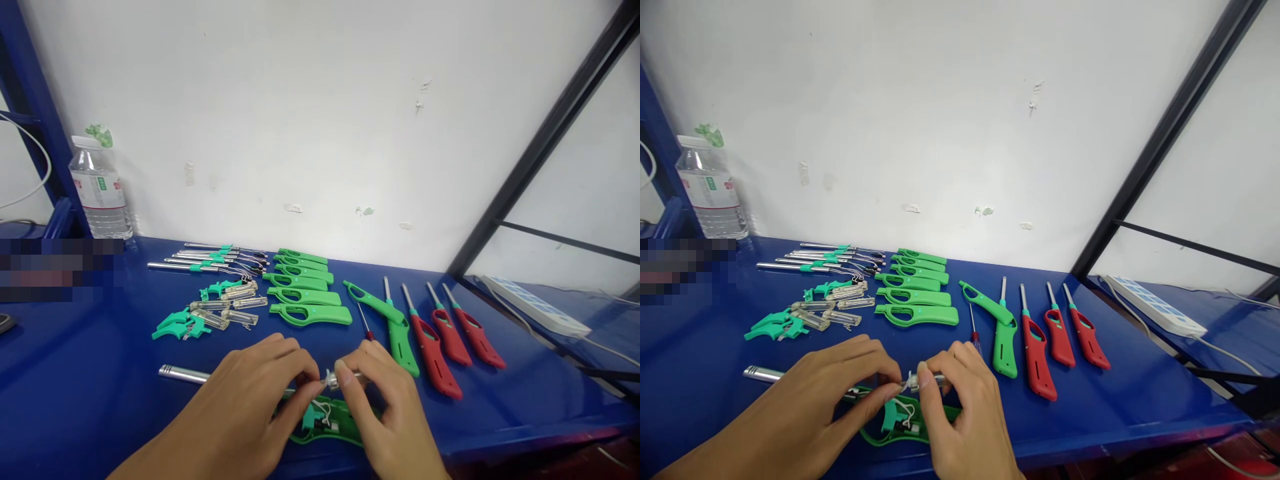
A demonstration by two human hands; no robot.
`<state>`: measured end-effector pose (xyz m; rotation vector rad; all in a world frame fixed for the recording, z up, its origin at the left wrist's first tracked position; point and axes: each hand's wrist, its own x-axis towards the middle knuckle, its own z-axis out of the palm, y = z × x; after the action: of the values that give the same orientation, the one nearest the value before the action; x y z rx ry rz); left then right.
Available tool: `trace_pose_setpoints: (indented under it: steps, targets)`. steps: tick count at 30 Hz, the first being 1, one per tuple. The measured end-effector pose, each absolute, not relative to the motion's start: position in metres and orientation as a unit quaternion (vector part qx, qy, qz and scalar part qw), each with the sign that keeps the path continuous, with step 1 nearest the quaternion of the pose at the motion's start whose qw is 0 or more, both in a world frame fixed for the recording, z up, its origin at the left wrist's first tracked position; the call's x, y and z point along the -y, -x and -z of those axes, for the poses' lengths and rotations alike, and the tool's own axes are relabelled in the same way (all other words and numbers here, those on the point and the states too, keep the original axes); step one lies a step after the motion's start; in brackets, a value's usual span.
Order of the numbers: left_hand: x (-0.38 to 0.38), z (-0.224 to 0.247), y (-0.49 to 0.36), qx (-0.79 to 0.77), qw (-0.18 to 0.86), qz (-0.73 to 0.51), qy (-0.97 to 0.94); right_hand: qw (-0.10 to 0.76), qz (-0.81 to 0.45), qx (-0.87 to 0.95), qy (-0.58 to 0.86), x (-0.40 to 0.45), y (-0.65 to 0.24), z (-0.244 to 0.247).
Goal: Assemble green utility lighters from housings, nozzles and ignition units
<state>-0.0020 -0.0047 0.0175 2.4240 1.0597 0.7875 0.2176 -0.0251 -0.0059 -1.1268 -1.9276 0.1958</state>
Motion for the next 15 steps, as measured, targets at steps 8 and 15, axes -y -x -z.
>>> trace_pose_setpoints:
  steps: [8, 15]
  targets:
    - [0.0033, -0.0163, 0.0028, -0.378, 0.183, -0.293, -0.859, 0.442, -0.081, 0.771, 0.452, 0.0287, -0.2184, 0.0056]
    - [0.0035, -0.011, -0.0007, -0.379, 0.16, -0.302, -0.86, 0.432, -0.08, 0.775, 0.455, 0.0275, -0.2194, 0.0056]
